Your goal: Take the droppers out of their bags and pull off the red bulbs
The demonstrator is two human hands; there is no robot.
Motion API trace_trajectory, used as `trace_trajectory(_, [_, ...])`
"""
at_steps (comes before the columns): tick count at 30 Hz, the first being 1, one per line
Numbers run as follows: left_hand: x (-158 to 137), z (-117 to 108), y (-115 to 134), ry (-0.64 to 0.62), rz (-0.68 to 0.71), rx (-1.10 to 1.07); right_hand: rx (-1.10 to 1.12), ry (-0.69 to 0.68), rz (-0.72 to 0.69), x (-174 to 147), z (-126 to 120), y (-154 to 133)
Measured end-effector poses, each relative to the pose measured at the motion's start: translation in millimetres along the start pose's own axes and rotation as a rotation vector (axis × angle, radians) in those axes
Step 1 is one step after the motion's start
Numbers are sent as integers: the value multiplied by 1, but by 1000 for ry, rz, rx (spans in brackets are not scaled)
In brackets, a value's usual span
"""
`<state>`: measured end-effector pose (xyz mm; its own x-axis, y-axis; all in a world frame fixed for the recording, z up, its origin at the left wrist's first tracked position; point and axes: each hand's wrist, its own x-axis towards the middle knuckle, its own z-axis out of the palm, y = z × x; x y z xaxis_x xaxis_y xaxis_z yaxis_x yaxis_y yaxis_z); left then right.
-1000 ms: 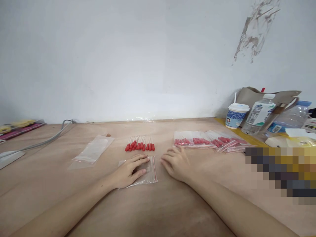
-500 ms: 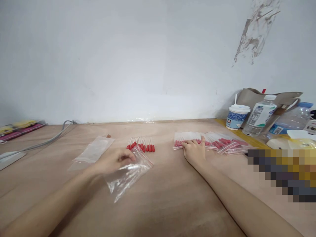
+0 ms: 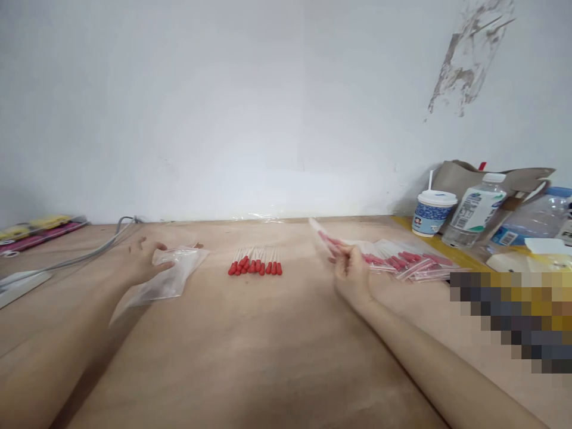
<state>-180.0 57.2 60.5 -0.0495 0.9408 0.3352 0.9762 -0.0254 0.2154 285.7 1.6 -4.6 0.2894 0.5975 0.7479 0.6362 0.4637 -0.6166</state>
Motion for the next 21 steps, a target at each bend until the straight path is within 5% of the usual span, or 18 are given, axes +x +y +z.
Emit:
trace_trajectory(4, [-4,-11,38,168,172,75,227,-403,-430,-29,11,-38])
trace_trajectory(10, [-54,-7,131,17,737,-135,454,-912,-599,-52,20,-74])
trace_trajectory(12, [-75,1,154,-126,865,-248,395,-952,-622,-50,21,-74])
trace_trajectory(15, [-96,14,168,-330,1023,-385,166,-840,-556,-45,17,-67])
trace_trajectory(18, [-104,22,166,-489,1067,-413,31,-678,-413,-41,10,-62])
trace_trajectory(21, [-108,26,160,-555,1052,-374,14,-708,-407,-40,3,-62])
